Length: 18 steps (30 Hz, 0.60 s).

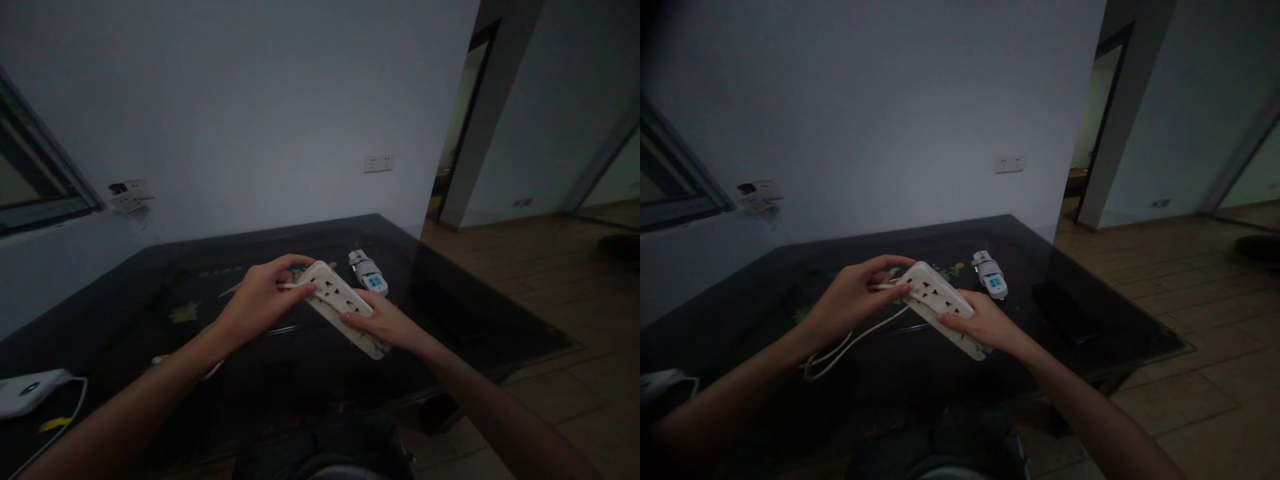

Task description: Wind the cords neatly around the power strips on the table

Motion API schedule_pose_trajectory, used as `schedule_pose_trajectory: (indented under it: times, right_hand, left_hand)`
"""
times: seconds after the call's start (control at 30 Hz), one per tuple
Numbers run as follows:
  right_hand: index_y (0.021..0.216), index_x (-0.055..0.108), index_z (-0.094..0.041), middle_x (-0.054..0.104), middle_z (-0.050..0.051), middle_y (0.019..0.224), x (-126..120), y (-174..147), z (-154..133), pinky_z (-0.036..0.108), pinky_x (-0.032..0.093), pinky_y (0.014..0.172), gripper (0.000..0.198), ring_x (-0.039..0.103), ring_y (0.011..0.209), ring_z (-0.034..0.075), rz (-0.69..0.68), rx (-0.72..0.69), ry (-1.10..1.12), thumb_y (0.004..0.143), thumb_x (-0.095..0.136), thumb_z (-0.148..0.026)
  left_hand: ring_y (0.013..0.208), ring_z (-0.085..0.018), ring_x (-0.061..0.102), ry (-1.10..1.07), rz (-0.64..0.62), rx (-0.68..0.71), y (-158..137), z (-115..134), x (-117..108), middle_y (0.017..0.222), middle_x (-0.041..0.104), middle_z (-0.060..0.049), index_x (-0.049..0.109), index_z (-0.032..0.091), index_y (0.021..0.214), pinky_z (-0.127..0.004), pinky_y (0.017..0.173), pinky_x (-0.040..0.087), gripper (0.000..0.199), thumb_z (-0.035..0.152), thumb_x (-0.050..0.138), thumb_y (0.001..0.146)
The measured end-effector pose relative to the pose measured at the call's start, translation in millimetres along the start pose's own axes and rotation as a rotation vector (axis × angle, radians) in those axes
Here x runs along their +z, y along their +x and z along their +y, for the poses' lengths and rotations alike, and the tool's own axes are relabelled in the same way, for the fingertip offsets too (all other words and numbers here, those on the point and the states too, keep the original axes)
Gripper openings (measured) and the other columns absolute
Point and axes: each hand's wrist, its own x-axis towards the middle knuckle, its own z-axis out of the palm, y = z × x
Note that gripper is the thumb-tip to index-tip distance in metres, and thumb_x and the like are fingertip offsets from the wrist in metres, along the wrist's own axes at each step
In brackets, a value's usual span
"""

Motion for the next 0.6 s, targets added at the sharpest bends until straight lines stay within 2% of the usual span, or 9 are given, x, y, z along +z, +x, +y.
schedule_pose_trajectory:
  times: [0.2,0.33,0.43,0.5,0.6]
  right_hand:
    - [0.105,0.062,-0.012,0.067,0.008,0.098,0,2,7,0.026,0.047,0.068,0.04,0.061,0.084,0.019,0.015,0.023,-0.079,0.079,0.063,-0.043]
    - [0.097,0.064,-0.012,0.065,0.005,0.084,-6,4,0,0.023,0.04,0.056,0.039,0.056,0.069,0.015,0.009,0.018,-0.25,0.079,0.062,-0.047]
    - [0.097,0.064,-0.014,0.064,0.004,0.08,-13,7,-10,0.022,0.036,0.052,0.04,0.055,0.066,0.014,-0.011,-0.001,-0.363,0.08,0.06,-0.049]
    - [0.096,0.064,-0.015,0.064,0.004,0.08,-18,10,-19,0.022,0.035,0.052,0.039,0.056,0.066,0.015,-0.015,-0.004,-0.428,0.08,0.059,-0.05]
    - [0.09,0.065,-0.016,0.064,0.004,0.076,-27,15,-32,0.023,0.032,0.051,0.039,0.055,0.064,0.015,0.031,-0.008,-0.595,0.078,0.06,-0.053]
  left_hand:
    - [0.081,-0.019,0.062,0.174,-0.128,0.101,3,-5,-5,0.095,0.068,-0.006,0.058,0.021,0.118,-0.03,0.072,0.048,0.04,0.041,0.055,0.084]
    - [0.095,-0.022,0.06,0.299,-0.124,0.167,5,-2,-5,0.116,0.062,-0.009,0.051,0.022,0.126,-0.035,0.081,0.047,0.05,0.043,0.057,0.081]
    - [0.085,-0.021,0.063,0.267,-0.197,0.142,9,2,-4,0.106,0.066,-0.008,0.046,0.022,0.129,-0.032,0.072,0.049,0.06,0.047,0.063,0.077]
    - [0.076,-0.019,0.063,0.212,-0.233,0.128,13,3,-4,0.093,0.068,-0.005,0.049,0.021,0.122,-0.028,0.063,0.048,0.056,0.047,0.064,0.075]
    - [0.069,-0.015,0.061,0.149,-0.197,0.16,20,5,-6,0.083,0.066,-0.001,0.053,0.018,0.104,-0.023,0.057,0.045,0.043,0.046,0.065,0.074]
